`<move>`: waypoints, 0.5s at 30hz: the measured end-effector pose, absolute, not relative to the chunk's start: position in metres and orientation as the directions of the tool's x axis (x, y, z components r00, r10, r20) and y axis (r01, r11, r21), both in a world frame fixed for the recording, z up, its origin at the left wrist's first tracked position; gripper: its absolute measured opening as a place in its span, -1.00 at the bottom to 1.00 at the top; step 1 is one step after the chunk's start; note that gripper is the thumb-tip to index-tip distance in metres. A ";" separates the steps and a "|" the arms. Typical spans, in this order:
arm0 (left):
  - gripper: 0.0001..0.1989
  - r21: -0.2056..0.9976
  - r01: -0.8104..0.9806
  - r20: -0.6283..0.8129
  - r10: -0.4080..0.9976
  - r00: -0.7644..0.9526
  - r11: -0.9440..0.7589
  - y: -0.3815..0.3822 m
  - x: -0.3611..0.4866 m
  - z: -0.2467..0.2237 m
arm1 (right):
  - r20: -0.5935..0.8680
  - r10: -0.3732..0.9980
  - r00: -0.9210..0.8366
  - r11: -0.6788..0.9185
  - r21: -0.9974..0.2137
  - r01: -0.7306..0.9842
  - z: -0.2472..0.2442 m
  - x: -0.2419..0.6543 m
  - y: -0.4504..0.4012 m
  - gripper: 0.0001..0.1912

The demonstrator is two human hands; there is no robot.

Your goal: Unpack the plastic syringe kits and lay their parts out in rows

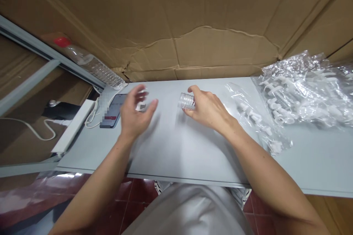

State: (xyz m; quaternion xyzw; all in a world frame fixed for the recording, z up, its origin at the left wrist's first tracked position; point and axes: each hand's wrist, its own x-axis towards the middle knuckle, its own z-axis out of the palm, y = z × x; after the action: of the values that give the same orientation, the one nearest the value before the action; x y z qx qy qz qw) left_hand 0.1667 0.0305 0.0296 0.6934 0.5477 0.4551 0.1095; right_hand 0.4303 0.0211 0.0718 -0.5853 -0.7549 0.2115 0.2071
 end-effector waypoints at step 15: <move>-0.46 0.944 -0.098 0.330 0.925 0.191 -0.317 0.057 0.225 0.017 | 0.052 0.997 0.048 0.020 -0.861 0.508 0.053 0.443 0.015 -0.25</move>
State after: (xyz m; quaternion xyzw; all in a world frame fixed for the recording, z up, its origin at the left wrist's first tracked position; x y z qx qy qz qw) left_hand 0.2253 0.0573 0.0167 0.6076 0.3401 0.5376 0.4755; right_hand 0.4426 0.0146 0.0533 -0.6192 -0.6077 0.3264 0.3752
